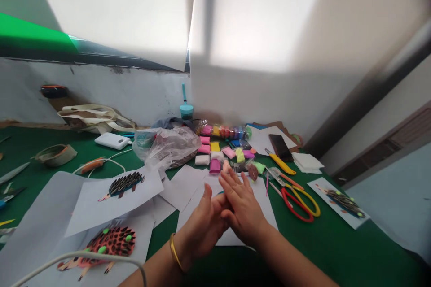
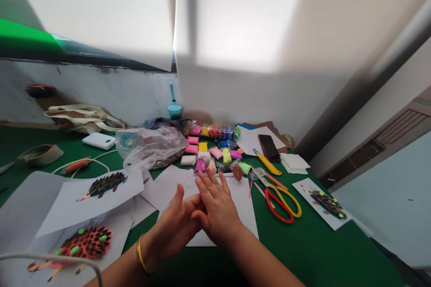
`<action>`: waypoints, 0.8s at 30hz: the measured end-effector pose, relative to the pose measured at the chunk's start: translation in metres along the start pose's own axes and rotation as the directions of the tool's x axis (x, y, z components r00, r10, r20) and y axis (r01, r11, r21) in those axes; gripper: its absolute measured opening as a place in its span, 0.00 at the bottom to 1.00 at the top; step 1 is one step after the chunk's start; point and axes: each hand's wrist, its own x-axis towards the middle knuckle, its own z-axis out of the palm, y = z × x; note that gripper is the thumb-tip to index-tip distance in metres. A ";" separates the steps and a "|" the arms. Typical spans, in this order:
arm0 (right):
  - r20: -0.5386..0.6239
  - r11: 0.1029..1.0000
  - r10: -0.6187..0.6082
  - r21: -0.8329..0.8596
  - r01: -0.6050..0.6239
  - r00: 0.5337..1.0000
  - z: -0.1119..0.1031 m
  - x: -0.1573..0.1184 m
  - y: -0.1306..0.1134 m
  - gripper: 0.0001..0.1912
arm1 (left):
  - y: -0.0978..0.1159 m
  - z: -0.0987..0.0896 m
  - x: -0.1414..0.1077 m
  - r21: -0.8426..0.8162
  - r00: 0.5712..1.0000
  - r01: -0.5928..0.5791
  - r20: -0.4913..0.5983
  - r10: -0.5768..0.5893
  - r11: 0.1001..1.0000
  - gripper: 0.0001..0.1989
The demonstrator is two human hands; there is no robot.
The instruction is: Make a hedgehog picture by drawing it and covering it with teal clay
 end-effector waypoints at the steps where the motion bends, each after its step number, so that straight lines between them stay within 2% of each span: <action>1: 0.001 0.999 0.035 0.038 -0.035 0.999 0.000 -0.002 0.002 0.40 | 0.005 0.001 -0.002 -0.038 1.000 0.002 -0.017 -0.002 0.999 0.41; 4: -0.004 0.962 0.139 0.240 -0.134 0.990 0.002 -0.011 0.006 0.44 | 0.011 0.001 -0.006 -0.164 0.993 0.030 -0.109 -0.048 0.986 0.35; 7: -0.021 0.888 0.224 0.416 -0.195 0.974 0.005 -0.019 0.004 0.45 | 0.001 -0.002 -0.007 -0.204 0.976 0.014 -0.209 -0.057 0.979 0.22; 9: -0.021 0.871 0.235 0.449 -0.201 0.972 0.006 -0.021 0.004 0.45 | -0.010 -0.003 -0.007 -0.148 0.961 -0.006 -0.273 -0.035 0.989 0.16; 11: -0.026 0.897 0.222 0.398 -0.193 0.975 0.008 -0.023 0.005 0.44 | -0.021 -0.001 -0.007 -0.080 0.937 0.001 -0.347 -0.028 0.997 0.13; 13: -0.057 0.953 0.182 0.258 -0.161 0.982 0.012 -0.024 0.007 0.42 | -0.026 0.002 -0.007 -0.047 0.936 0.013 -0.351 -0.029 0.999 0.13; 14: -0.077 0.976 0.149 0.170 -0.135 0.986 0.014 -0.026 0.007 0.42 | -0.027 0.003 -0.007 -0.060 0.956 0.006 -0.294 -0.023 0.998 0.16; 17: -0.069 1.000 0.007 -0.013 -0.008 0.998 0.023 -0.030 -0.004 0.42 | -0.019 0.004 -0.005 -0.227 0.984 -0.054 -0.177 0.013 0.972 0.18; 18: -0.044 0.999 -0.043 -0.018 0.043 0.998 0.025 -0.030 -0.012 0.43 | -0.016 0.003 -0.004 -0.271 0.982 -0.059 -0.191 0.006 0.961 0.22; 20: -0.018 0.988 -0.150 0.033 0.151 0.988 0.025 -0.027 -0.031 0.48 | -0.014 -0.001 0.001 -0.268 0.952 -0.099 -0.305 0.013 0.958 0.30; 22: 0.002 0.972 -0.212 0.099 0.211 0.977 0.021 -0.018 -0.046 0.48 | -0.020 -0.001 0.006 -0.164 0.906 -0.208 -0.403 0.127 0.964 0.34; 24: 0.002 0.964 -0.241 0.111 0.240 0.970 0.014 -0.004 -0.050 0.48 | -0.030 0.003 0.009 -0.113 0.875 -0.285 -0.437 0.210 0.952 0.33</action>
